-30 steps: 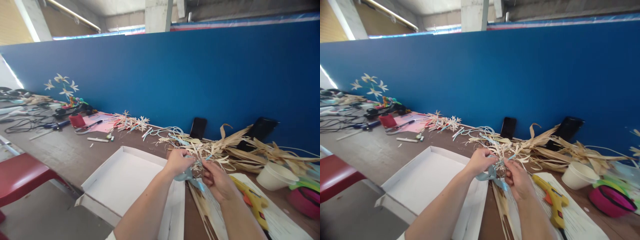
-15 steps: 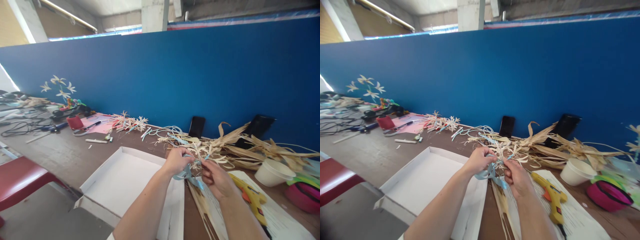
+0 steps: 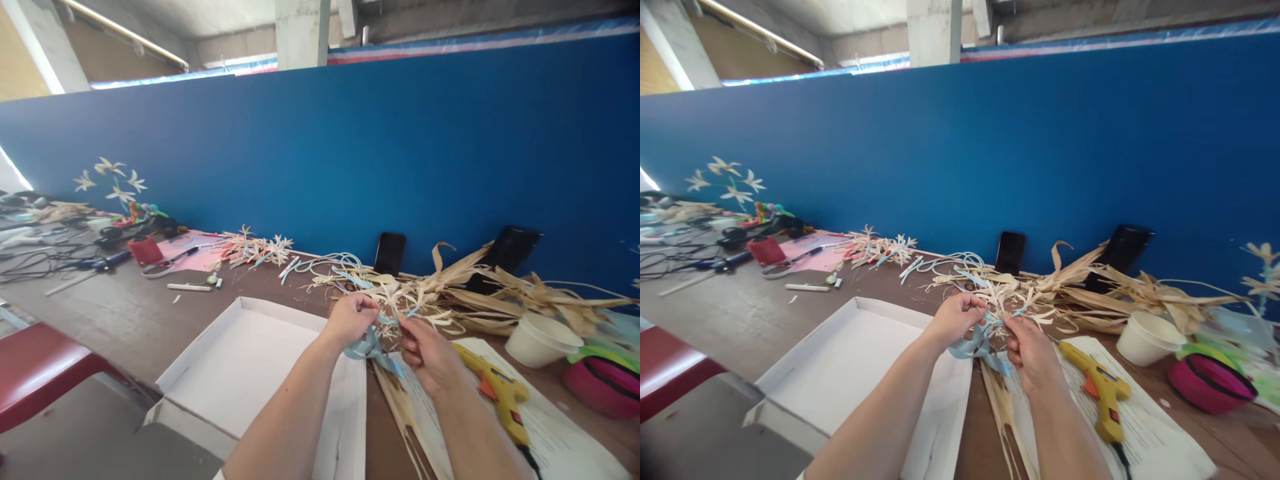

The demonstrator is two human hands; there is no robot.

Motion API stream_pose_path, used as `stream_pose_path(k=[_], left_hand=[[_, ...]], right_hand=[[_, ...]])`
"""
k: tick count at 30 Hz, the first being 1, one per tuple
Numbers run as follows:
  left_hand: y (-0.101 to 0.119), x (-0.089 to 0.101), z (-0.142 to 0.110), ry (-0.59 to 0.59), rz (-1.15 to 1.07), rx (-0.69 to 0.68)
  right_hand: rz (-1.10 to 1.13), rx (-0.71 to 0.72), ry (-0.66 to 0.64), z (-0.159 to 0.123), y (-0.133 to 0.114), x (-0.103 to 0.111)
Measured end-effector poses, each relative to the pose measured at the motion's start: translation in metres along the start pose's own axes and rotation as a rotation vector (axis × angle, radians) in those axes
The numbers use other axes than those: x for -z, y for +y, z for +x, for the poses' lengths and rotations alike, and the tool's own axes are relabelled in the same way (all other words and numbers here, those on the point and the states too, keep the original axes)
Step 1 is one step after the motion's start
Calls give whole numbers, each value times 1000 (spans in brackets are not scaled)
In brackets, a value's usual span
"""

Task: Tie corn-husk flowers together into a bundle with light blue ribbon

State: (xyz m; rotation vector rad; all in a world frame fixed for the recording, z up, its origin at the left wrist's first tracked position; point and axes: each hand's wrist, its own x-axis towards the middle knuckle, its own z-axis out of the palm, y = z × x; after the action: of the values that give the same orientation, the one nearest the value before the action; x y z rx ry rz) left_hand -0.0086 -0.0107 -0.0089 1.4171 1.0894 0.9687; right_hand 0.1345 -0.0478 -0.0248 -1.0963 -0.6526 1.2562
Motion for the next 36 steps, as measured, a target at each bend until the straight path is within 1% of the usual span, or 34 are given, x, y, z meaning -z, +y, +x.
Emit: stream_pose_path(k=[5, 7, 9, 12, 15, 16, 18, 21, 22, 23, 25, 26, 27, 29, 31, 34, 36], left_hand=[[-9, 2, 5, 94, 309, -194], [-11, 3, 5, 137, 365, -290], [-12, 4, 6, 149, 375, -353], [-14, 5, 8, 137, 369, -356], [-14, 6, 9, 207, 385, -329], [-12, 6, 8, 247, 402, -342], [-4, 7, 3, 330, 460, -413], [15, 4, -16, 436, 595, -522], [22, 1, -25, 439, 641, -539], [26, -3, -34, 408, 683, -546], [30, -15, -51, 261, 766, -537], [29, -22, -58, 177, 815, -523], [26, -28, -64, 124, 865, -512], [17, -36, -70, 104, 966, -481], [7, -39, -72, 96, 1090, -421], [-3, -33, -74, 81, 1282, -258], [-6, -27, -75, 112, 1371, -148]], right_hand=[[-10, 27, 43, 1, 0, 1], [-10, 34, 52, 1, 0, 1], [-9, 31, 57, 2, 0, 2], [5, 26, 59, 2, 0, 2], [11, 29, 54, 2, 0, 2], [10, 31, 52, 2, 0, 2], [13, 38, 61, 2, -1, 2], [37, 60, 118, 3, -2, 1], [52, 69, 136, 4, -2, 2], [69, 75, 146, 5, -2, 2], [104, 90, 151, 6, -2, 4], [123, 97, 154, 6, -3, 5], [143, 105, 157, 7, -3, 5], [186, 119, 167, 7, -5, 7], [227, 124, 185, 7, -8, 9], [275, 124, 204, 7, -12, 12], [305, 135, 211, 7, -14, 13]])
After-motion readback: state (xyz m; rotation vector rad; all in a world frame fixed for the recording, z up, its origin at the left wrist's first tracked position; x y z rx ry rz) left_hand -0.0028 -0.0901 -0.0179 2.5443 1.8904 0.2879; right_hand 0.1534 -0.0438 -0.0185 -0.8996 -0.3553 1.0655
